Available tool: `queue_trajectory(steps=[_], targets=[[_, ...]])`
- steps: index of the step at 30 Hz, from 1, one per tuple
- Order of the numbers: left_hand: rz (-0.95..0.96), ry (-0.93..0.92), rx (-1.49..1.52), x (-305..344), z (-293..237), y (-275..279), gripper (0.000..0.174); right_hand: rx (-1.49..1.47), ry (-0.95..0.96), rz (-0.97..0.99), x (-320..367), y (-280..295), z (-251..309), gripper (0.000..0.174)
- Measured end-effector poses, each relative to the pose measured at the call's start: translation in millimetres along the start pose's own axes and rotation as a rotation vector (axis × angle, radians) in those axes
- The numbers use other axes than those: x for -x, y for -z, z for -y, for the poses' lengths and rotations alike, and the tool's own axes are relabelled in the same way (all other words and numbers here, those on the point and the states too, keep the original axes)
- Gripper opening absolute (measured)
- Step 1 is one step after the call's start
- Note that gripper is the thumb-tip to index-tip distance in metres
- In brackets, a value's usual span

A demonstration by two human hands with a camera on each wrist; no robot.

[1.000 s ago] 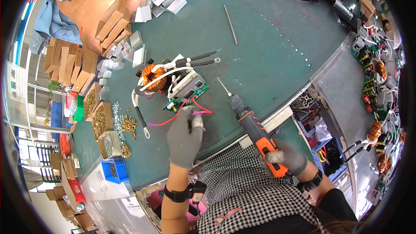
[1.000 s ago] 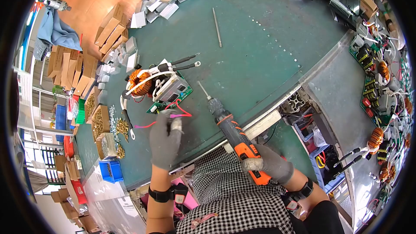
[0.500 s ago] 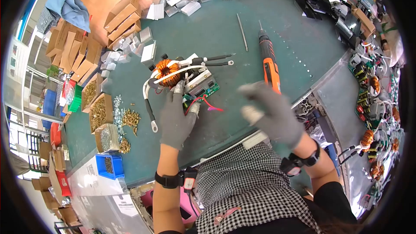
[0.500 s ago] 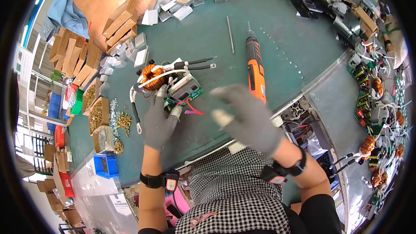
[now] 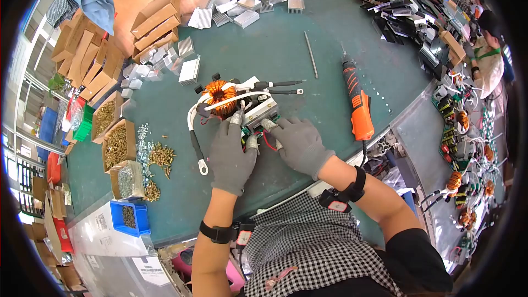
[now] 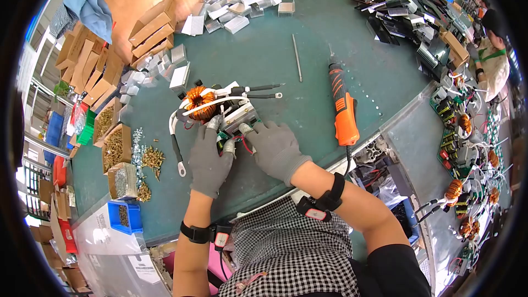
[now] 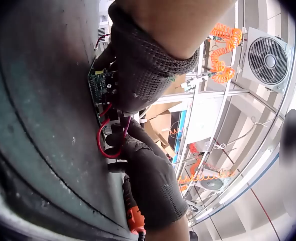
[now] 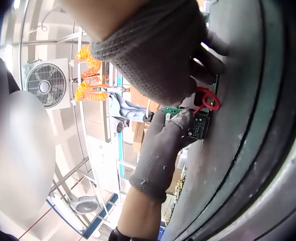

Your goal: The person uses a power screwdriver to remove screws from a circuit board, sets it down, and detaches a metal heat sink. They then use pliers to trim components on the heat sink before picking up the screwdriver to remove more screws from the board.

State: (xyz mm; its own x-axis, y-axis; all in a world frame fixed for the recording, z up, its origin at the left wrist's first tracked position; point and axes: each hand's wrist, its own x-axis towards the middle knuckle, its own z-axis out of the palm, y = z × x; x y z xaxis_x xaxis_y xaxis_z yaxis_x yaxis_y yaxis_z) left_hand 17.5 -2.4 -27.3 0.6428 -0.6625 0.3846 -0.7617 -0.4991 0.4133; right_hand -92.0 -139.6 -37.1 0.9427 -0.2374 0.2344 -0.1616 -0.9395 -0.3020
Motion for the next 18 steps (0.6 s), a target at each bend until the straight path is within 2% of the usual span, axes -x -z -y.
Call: queue_trajectory(steps=[7, 10, 16, 18], targets=[[-0.032, -0.041, 0.048, 2, 5, -4, 0.050, -0.003, -0.078, 0.115, -17, -13, 2, 0.029], [-0.017, -0.015, 0.047, 1, 1, 1, 0.050, -0.048, -0.057, 0.060, -15, -17, -2, 0.023], [0.014, 0.015, 0.069, 0, 0, 1, 0.051, -0.066, -0.009, 0.023, 1, -13, -8, 0.036], [0.006, 0.009, 0.065, 1, 0, 1, 0.051, -0.129, 0.000, -0.044, 8, -11, -10, 0.042]])
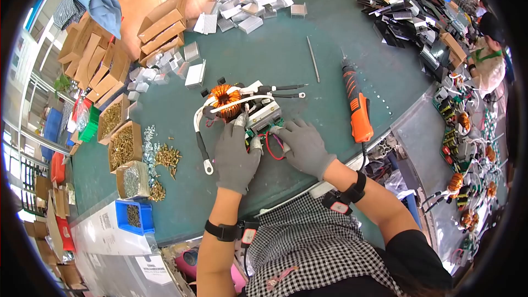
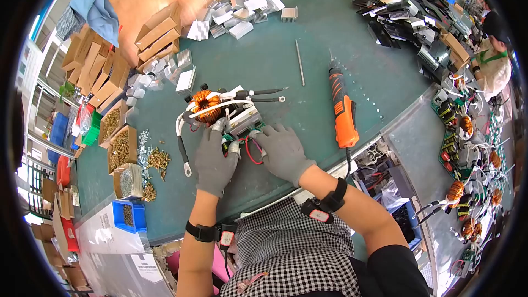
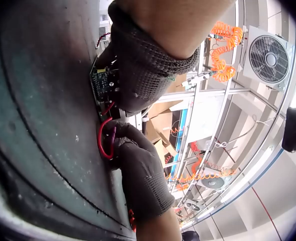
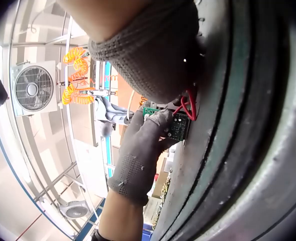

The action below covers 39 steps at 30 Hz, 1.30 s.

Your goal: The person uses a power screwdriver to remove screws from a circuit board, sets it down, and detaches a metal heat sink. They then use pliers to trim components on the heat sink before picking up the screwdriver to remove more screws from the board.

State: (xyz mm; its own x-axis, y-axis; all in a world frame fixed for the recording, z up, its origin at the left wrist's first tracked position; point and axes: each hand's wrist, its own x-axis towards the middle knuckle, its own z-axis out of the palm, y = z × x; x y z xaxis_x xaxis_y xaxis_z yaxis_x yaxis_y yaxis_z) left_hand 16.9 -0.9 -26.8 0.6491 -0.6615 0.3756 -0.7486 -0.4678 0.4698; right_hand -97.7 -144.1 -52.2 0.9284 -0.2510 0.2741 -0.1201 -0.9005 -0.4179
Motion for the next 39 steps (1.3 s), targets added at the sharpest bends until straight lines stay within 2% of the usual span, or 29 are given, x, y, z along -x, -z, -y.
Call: queue_trajectory(steps=[4, 7, 10, 13, 16, 19, 26, 29, 34, 39], targets=[[0.009, 0.016, 0.005, 0, -3, 1, 0.051, -0.207, -0.073, 0.016, 19, 13, -3, 0.048], [0.018, 0.041, 0.015, 1, -5, 2, 0.051, -0.372, -0.161, 0.063, 34, 49, -6, 0.048], [0.011, 0.040, 0.008, 2, -5, 1, 0.052, -0.275, -0.110, -0.171, 48, 67, -32, 0.049], [0.004, 0.020, 0.009, 2, -4, 0, 0.052, 0.031, -0.297, -0.246, 57, 84, -52, 0.052], [0.000, 0.011, 0.000, 2, -5, 0, 0.052, 0.247, -0.335, -0.327, 65, 74, -67, 0.053], [0.002, 0.021, -0.019, 4, -3, -2, 0.052, 0.297, -0.375, -0.372, 67, 67, -72, 0.054], [0.111, 0.073, 0.002, -3, -11, 13, 0.052, 0.174, -0.413, -0.416, 70, 70, -82, 0.053], [0.159, 0.148, 0.036, -11, -7, 16, 0.051, 0.115, -0.440, -0.449, 71, 70, -89, 0.051], [0.129, 0.062, -0.105, -18, -14, 14, 0.047, 0.107, -0.483, -0.494, 71, 67, -92, 0.052], [0.103, -0.027, -0.221, -20, 1, -2, 0.046, 0.112, -0.458, -0.383, 74, 75, -87, 0.058]])
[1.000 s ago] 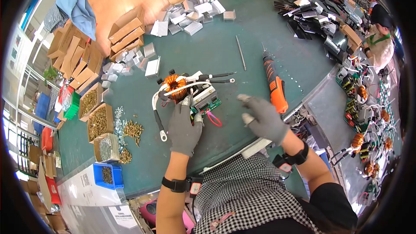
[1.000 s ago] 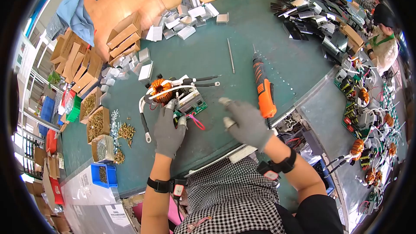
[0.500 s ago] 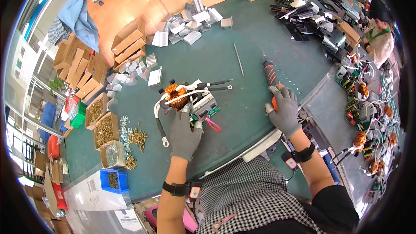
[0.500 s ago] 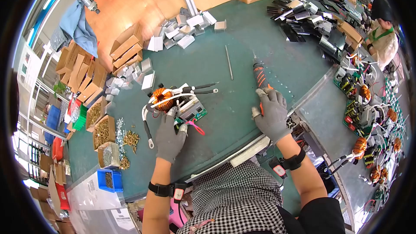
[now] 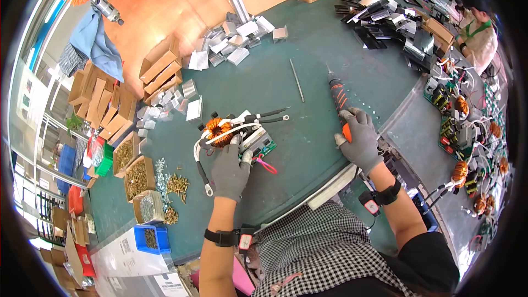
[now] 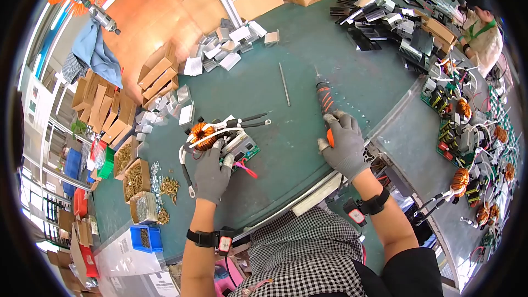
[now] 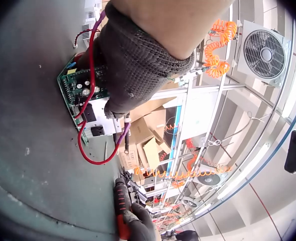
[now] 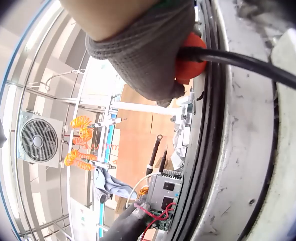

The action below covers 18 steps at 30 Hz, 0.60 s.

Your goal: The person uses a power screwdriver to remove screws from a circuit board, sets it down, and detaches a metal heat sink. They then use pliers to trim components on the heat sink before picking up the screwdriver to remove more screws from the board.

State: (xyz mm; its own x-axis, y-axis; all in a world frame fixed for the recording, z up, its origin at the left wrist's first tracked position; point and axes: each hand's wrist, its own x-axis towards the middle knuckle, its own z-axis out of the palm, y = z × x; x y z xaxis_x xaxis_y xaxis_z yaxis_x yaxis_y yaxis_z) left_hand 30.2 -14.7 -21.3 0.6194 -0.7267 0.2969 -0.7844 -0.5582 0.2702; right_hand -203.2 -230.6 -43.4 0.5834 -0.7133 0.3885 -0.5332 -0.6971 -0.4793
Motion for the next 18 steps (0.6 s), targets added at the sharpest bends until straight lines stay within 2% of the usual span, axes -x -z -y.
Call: queue_trajectory(steps=[4, 7, 10, 11, 13, 14, 16, 17, 18], targets=[[0.022, -0.024, -0.018, -1, 1, 2, 0.042, -0.078, 0.040, -0.006, 1, 5, -6, 0.049], [-0.004, -0.055, 0.005, -2, 2, 8, 0.040, -0.331, 0.077, -0.014, -1, 11, -23, 0.036], [0.000, -0.064, 0.174, -7, 5, 29, 0.039, -0.617, -0.048, 0.000, -15, 13, -55, 0.029], [0.021, -0.045, 0.259, -11, 5, 43, 0.039, -0.312, 0.002, -0.013, -20, 13, -61, 0.034], [0.106, 0.052, 0.382, -16, 10, 68, 0.034, -0.030, 0.095, -0.003, -28, 10, -63, 0.038], [0.217, 0.184, 0.637, -17, 10, 83, 0.033, 0.111, 0.143, 0.002, -32, 8, -60, 0.040], [0.432, 0.442, 1.161, -14, 9, 107, 0.032, 0.157, 0.200, 0.060, -44, 8, -48, 0.049], [0.457, 0.433, 1.277, -9, 19, 102, 0.031, 0.193, 0.251, 0.082, -50, 8, -40, 0.051], [0.544, 0.519, 1.357, -1, 22, 102, 0.031, 0.229, 0.297, 0.106, -53, 7, -31, 0.053]])
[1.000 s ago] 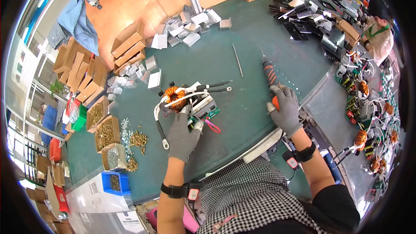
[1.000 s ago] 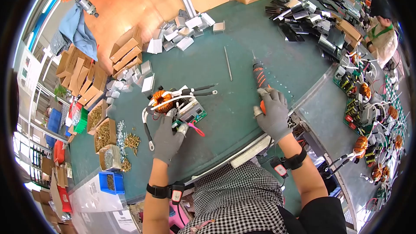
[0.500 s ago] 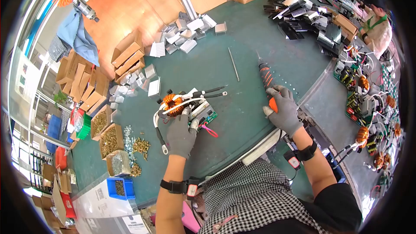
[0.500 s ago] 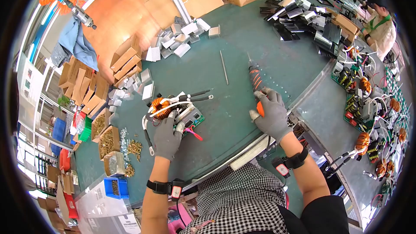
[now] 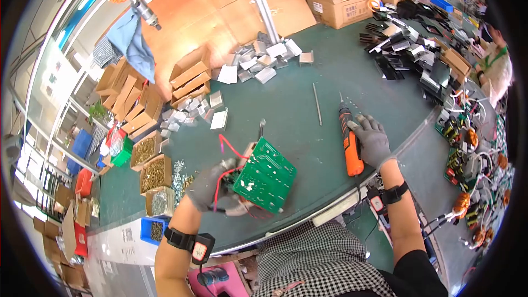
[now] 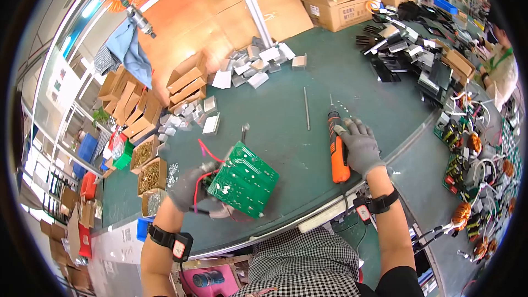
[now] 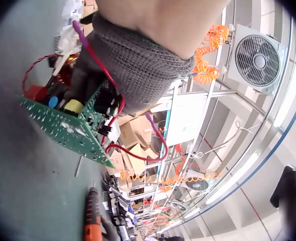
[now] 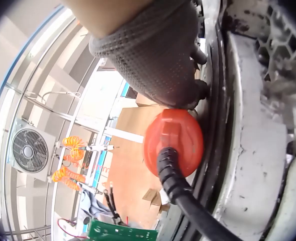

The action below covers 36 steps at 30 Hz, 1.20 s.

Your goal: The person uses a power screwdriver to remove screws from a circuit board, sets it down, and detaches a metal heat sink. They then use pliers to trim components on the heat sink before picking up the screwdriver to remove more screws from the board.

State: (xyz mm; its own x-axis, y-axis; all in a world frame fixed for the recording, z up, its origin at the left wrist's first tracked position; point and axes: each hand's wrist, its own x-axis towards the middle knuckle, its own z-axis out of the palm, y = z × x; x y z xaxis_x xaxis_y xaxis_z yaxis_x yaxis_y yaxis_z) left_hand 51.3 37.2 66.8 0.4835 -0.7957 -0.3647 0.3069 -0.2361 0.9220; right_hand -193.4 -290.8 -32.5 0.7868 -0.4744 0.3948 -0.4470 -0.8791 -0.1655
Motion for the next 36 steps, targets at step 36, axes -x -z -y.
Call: queue_trajectory(steps=[36], targets=[[0.398, 0.021, 1.134, 11, 185, -7, 0.038, -1.692, 0.071, -0.213, -126, 77, 250, 0.035]])
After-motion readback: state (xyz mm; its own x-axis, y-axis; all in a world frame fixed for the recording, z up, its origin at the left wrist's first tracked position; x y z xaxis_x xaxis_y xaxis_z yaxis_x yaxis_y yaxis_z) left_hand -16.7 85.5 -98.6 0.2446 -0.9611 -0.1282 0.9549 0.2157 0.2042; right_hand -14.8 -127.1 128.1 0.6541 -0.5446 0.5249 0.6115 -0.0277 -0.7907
